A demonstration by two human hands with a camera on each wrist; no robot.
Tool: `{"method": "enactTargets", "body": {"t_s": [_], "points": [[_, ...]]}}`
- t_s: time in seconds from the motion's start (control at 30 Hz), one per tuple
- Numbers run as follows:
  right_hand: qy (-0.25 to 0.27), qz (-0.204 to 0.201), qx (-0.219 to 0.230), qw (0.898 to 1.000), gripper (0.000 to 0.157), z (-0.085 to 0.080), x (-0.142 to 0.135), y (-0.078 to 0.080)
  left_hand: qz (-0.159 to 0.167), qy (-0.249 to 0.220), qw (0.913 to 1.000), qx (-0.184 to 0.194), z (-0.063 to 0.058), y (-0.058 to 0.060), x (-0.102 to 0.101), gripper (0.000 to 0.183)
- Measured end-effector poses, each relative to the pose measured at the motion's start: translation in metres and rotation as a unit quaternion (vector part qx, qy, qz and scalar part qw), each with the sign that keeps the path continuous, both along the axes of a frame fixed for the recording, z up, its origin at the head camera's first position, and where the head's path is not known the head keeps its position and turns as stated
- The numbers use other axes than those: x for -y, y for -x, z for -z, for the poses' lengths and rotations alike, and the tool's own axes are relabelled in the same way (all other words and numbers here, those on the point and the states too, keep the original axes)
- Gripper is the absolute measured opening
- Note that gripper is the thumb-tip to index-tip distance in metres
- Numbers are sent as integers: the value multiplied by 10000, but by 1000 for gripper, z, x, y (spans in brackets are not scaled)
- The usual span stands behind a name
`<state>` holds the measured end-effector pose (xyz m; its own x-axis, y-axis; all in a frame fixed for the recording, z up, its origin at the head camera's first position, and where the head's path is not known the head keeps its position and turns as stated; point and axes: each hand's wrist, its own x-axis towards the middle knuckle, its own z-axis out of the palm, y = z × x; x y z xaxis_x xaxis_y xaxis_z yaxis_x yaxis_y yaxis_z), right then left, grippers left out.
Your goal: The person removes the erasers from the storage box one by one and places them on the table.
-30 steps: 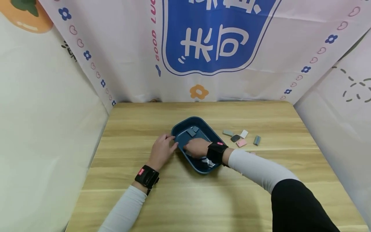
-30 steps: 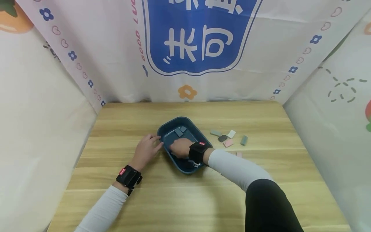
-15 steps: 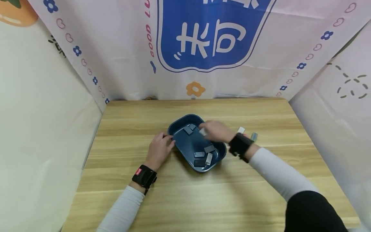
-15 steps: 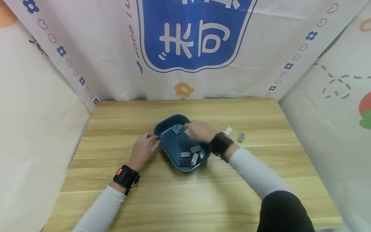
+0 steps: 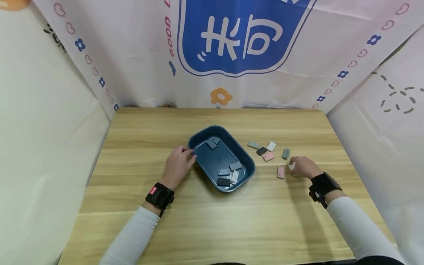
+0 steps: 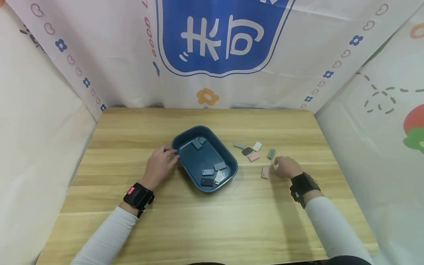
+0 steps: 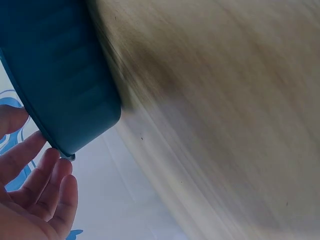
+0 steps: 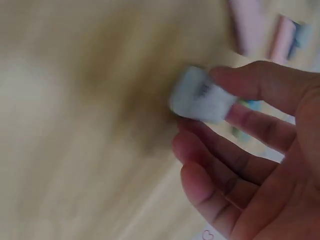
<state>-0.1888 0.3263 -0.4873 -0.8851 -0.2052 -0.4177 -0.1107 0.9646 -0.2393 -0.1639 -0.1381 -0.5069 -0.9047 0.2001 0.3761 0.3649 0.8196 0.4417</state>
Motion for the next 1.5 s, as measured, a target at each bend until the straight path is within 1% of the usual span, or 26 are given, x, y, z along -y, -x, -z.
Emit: {"method": "enactTargets", "body": {"t_s": [0.07, 0.1, 0.17, 0.23, 0.3, 0.37, 0.43, 0.47, 0.5, 0.57, 0.63, 0.7, 0.77, 0.83, 0.9, 0.97, 1.03, 1.1, 1.17, 1.23, 1.27, 1.3, 1.33, 1.37, 1.4, 1.5], "points": [[-49, -24, 5, 10000, 40, 1, 1, 0, 2, -3, 10000, -52, -1, 1, 2, 25], [-89, -37, -29, 9999, 40, -2, 3, 2, 6, -7, 10000, -50, -1, 1, 2, 24], [-133, -65, -166, 9998, 42, -14, 11, 7, 23, -12, 10000, -26, -3, 1, 4, 24], [-102, -197, -333, 9992, 44, -31, 28, 21, -60, -4, 10000, 37, -4, -2, 7, 25], [29, -413, -558, 9976, 43, -53, 54, 35, -159, 12, 9998, 101, -4, -5, 10, 25], [260, -796, -871, 9927, 41, -69, 90, 49, -265, 24, 9996, 136, -4, -7, 14, 25], [422, -1303, -1066, 9848, 40, -80, 135, 60, -349, 50, 9993, 132, -3, -7, 17, 25], [454, -1602, -1150, 9793, 40, -81, 158, 64, -378, 72, 9992, 121, -2, -7, 18, 25], [485, -1929, -1225, 9723, 39, -80, 180, 68, -404, 85, 9991, 100, -2, -6, 18, 25], [364, -2538, -1339, 9572, 36, -70, 221, 75, -435, 85, 9990, 46, -1, -3, 16, 24], [81, -3100, -1488, 9390, 29, -50, 250, 81, -443, 114, 9990, -22, 3, 0, 11, 24], [-296, -3443, -1618, 9243, 23, -28, 267, 86, -411, 127, 9991, -40, 7, 3, 1, 24], [-668, -3598, -1728, 9144, 17, -8, 273, 90, -326, 167, 9993, -5, 12, 6, -9, 25], [-1009, -3653, -1773, 9083, 13, 8, 272, 91, -216, 189, 9995, 124, 16, 7, -20, 25], [-1270, -3563, -1801, 9080, 13, 18, 263, 90, -20, 204, 9995, 233, 19, 11, -32, 26], [-1405, -3492, -1873, 9073, 12, 27, 254, 90, 91, 206, 9993, 312, 20, 14, -40, 26], [-1411, -3475, -2018, 9048, 12, 33, 249, 90, 120, 262, 9991, 321, 21, 17, -43, 25], [-1322, -3466, -2160, 9032, 11, 35, 248, 90, 143, 273, 9991, 283, 21, 19, -42, 25], [-1185, -3450, -2168, 9055, 11, 35, 240, 87, 183, 277, 9990, 304, 26, 20, -47, 25], [-994, -3447, -2095, 9096, 13, 27, 237, 84, 176, 261, 9990, 326, 29, 19, -48, 25], [-872, -3395, -2022, 9145, 14, 20, 236, 83, 160, 238, 9990, 329, 31, 19, -48, 24], [-718, -3365, -2023, 9169, 16, 13, 234, 83, 150, 187, 9992, 326, 32, 19, -48, 24], [-585, -3251, -1965, 9232, 20, 3, 232, 83, 126, 149, 9994, 295, 32, 19, -47, 23], [-460, -3109, -1962, 9288, 24, -6, 227, 85, 117, 102, 9996, 243, 33, 20, -47, 23], [-359, -2907, -1914, 9368, 29, -17, 220, 88, 114, 61, 9997, 187, 33, 21, -47, 22], [-90, -2181, -1991, 9554, 37, -41, 182, 102, 187, -47, 9998, 48, 33, 25, -50, 21]]}}
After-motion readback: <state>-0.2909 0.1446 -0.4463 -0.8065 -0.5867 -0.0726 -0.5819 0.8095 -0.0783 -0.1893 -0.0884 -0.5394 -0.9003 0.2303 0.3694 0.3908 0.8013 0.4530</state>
